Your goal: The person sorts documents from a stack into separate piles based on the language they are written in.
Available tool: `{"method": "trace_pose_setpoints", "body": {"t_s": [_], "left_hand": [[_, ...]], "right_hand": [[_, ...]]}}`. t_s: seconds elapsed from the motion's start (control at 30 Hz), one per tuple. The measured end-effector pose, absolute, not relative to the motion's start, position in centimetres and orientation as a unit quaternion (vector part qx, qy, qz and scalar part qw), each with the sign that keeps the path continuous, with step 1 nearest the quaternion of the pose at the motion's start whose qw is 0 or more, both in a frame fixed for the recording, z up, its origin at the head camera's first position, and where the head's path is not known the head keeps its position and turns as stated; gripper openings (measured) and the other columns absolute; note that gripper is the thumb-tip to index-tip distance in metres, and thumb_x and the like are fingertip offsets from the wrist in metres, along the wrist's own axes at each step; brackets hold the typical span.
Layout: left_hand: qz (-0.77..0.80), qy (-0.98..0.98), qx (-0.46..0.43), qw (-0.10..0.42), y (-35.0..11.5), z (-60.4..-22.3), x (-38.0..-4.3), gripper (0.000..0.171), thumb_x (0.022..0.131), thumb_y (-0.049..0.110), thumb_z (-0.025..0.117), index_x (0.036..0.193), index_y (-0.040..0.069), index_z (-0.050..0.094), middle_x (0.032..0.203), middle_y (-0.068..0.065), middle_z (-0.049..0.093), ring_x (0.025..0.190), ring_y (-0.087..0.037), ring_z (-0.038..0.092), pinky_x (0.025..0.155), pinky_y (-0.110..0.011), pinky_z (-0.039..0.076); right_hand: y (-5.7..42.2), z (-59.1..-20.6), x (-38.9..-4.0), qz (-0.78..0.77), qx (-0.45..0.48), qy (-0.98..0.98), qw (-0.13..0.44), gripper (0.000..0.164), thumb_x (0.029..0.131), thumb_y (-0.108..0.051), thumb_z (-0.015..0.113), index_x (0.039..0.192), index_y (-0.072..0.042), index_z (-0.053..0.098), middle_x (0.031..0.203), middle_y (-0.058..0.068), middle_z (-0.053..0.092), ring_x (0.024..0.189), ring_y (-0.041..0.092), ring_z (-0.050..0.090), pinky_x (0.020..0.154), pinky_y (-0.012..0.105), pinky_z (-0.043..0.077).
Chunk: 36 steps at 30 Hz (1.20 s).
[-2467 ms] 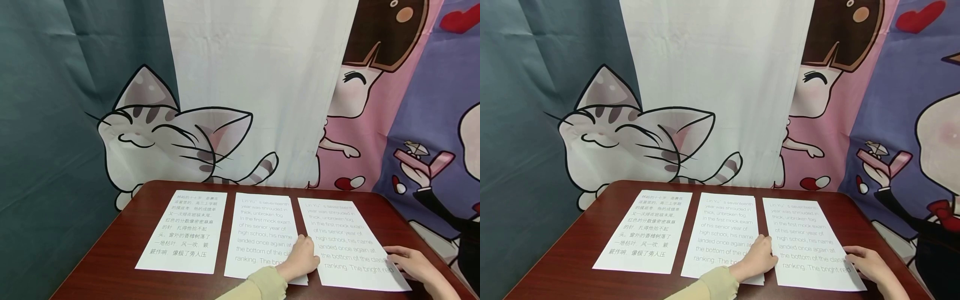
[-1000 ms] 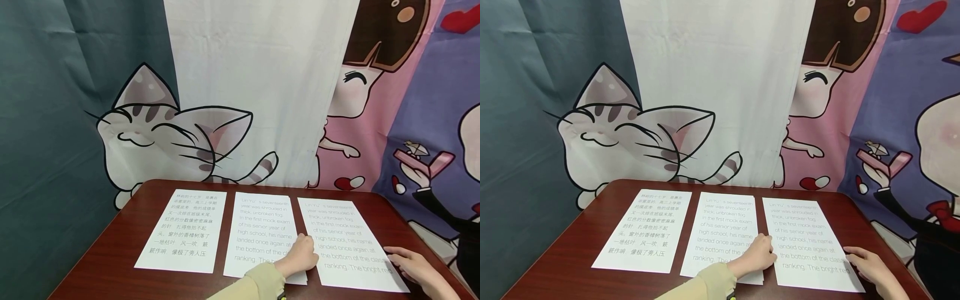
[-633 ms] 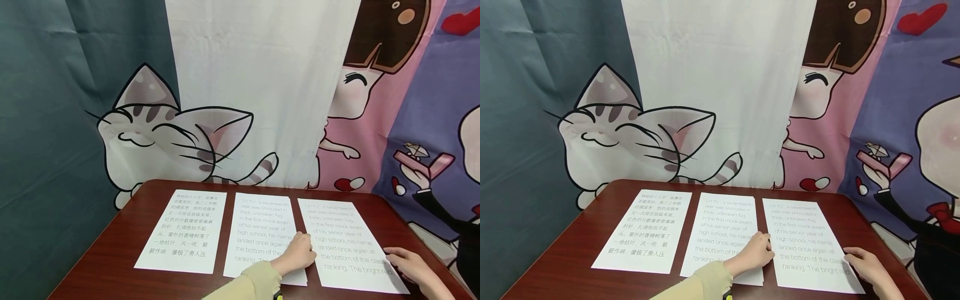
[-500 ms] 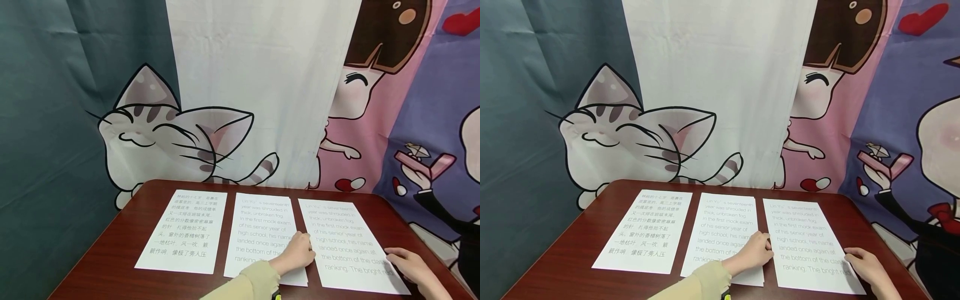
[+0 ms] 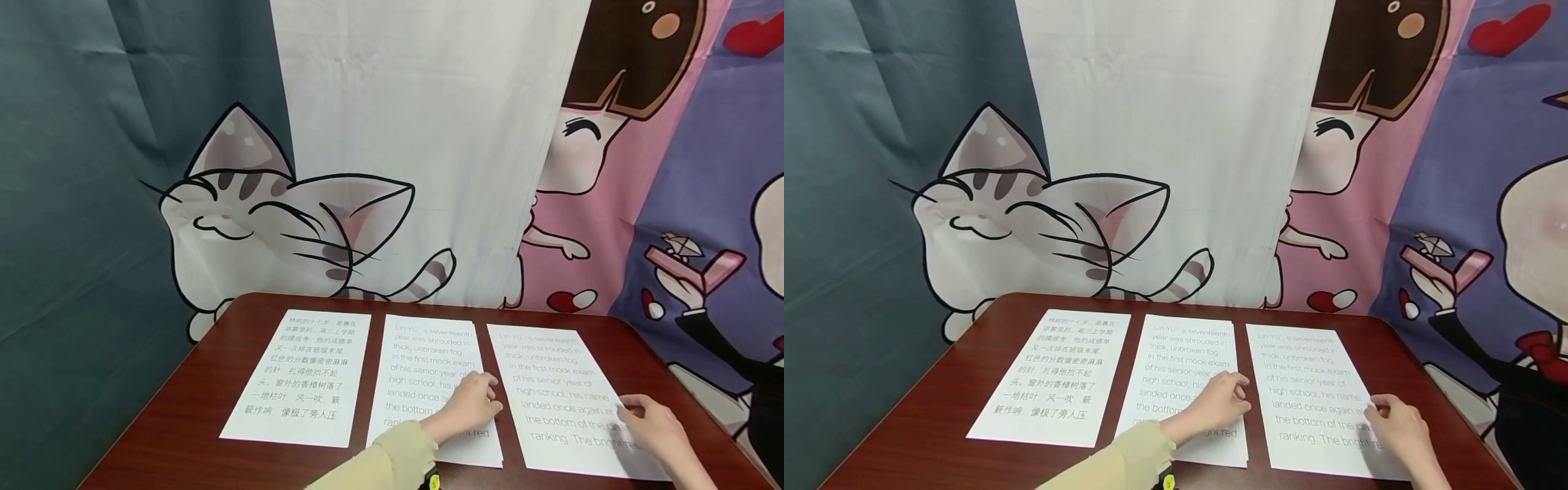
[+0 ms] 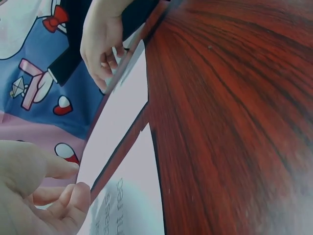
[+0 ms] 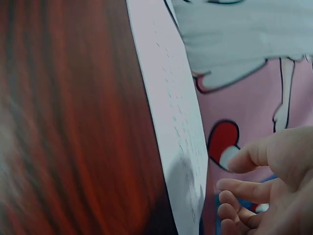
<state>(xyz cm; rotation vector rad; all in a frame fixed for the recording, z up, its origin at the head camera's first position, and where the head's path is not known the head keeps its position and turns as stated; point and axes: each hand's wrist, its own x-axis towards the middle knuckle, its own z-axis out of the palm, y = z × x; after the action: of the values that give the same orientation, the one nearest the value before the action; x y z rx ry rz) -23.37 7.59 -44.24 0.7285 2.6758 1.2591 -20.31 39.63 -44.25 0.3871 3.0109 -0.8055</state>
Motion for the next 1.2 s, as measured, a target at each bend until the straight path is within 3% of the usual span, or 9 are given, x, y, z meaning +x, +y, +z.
{"method": "trace_pose_setpoints", "body": {"t_s": [0.13, 0.27, 0.4, 0.57, 0.8, 1.2], "left_hand": [[0.425, 0.873, 0.235, 0.042, 6.6, -44.3, -23.5, 0.035, 0.088, 0.008, 0.067, 0.121, -0.003, 0.063, 0.090, -0.005, 0.062, 0.074, -0.003, 0.048, 0.066, -0.015, 0.042], [0.430, 0.872, 0.230, 0.034, 5.4, -44.3, -23.6, 0.035, 0.086, 0.011, 0.070, 0.118, -0.002, 0.063, 0.088, -0.005, 0.062, 0.071, -0.003, 0.048, 0.064, -0.015, 0.041], [0.433, 0.872, 0.224, 0.027, 4.0, -44.4, -23.7, 0.035, 0.086, 0.012, 0.072, 0.117, -0.002, 0.064, 0.087, -0.006, 0.063, 0.070, -0.003, 0.048, 0.063, -0.016, 0.041], [0.431, 0.876, 0.214, 0.024, 2.2, -44.4, -23.7, 0.037, 0.086, 0.014, 0.072, 0.119, -0.001, 0.064, 0.088, -0.006, 0.062, 0.070, -0.004, 0.047, 0.062, -0.017, 0.040], [0.427, 0.882, 0.199, 0.021, -0.2, -44.5, -23.4, 0.039, 0.086, 0.014, 0.071, 0.121, -0.001, 0.063, 0.090, -0.005, 0.061, 0.070, -0.003, 0.048, 0.061, -0.017, 0.041], [0.420, 0.887, 0.193, -0.001, -3.7, -44.6, -22.5, 0.045, 0.087, 0.013, 0.071, 0.127, -0.001, 0.057, 0.097, -0.006, 0.057, 0.074, -0.005, 0.048, 0.064, -0.017, 0.040]], "right_hand": [[37.8, -44.2, -20.4, -0.246, 0.101, 0.963, -0.039, 0.047, 0.091, -0.018, 0.056, 0.122, 0.017, 0.052, 0.100, 0.030, 0.064, 0.090, 0.036, 0.063, 0.068, 0.032, 0.041], [36.1, -44.3, -20.6, -0.246, 0.074, 0.964, -0.066, 0.046, 0.090, -0.016, 0.058, 0.123, 0.016, 0.053, 0.101, 0.030, 0.065, 0.092, 0.040, 0.066, 0.071, 0.036, 0.046], [34.2, -44.8, -20.6, -0.245, 0.052, 0.964, -0.088, 0.045, 0.089, -0.016, 0.062, 0.122, 0.015, 0.055, 0.097, 0.026, 0.066, 0.086, 0.035, 0.068, 0.071, 0.038, 0.050], [31.7, -45.0, -20.7, -0.248, 0.049, 0.963, -0.092, 0.048, 0.090, -0.018, 0.063, 0.125, 0.013, 0.054, 0.101, 0.024, 0.065, 0.089, 0.031, 0.065, 0.074, 0.042, 0.052], [29.1, -44.7, -20.4, -0.251, 0.042, 0.963, -0.091, 0.053, 0.091, -0.019, 0.062, 0.133, 0.011, 0.050, 0.110, 0.025, 0.062, 0.099, 0.036, 0.061, 0.082, 0.050, 0.048], [25.5, -45.3, -19.5, -0.227, -0.031, 0.963, -0.141, 0.055, 0.086, -0.021, 0.072, 0.132, 0.004, 0.054, 0.107, 0.014, 0.064, 0.094, 0.026, 0.060, 0.075, 0.042, 0.047]]}}
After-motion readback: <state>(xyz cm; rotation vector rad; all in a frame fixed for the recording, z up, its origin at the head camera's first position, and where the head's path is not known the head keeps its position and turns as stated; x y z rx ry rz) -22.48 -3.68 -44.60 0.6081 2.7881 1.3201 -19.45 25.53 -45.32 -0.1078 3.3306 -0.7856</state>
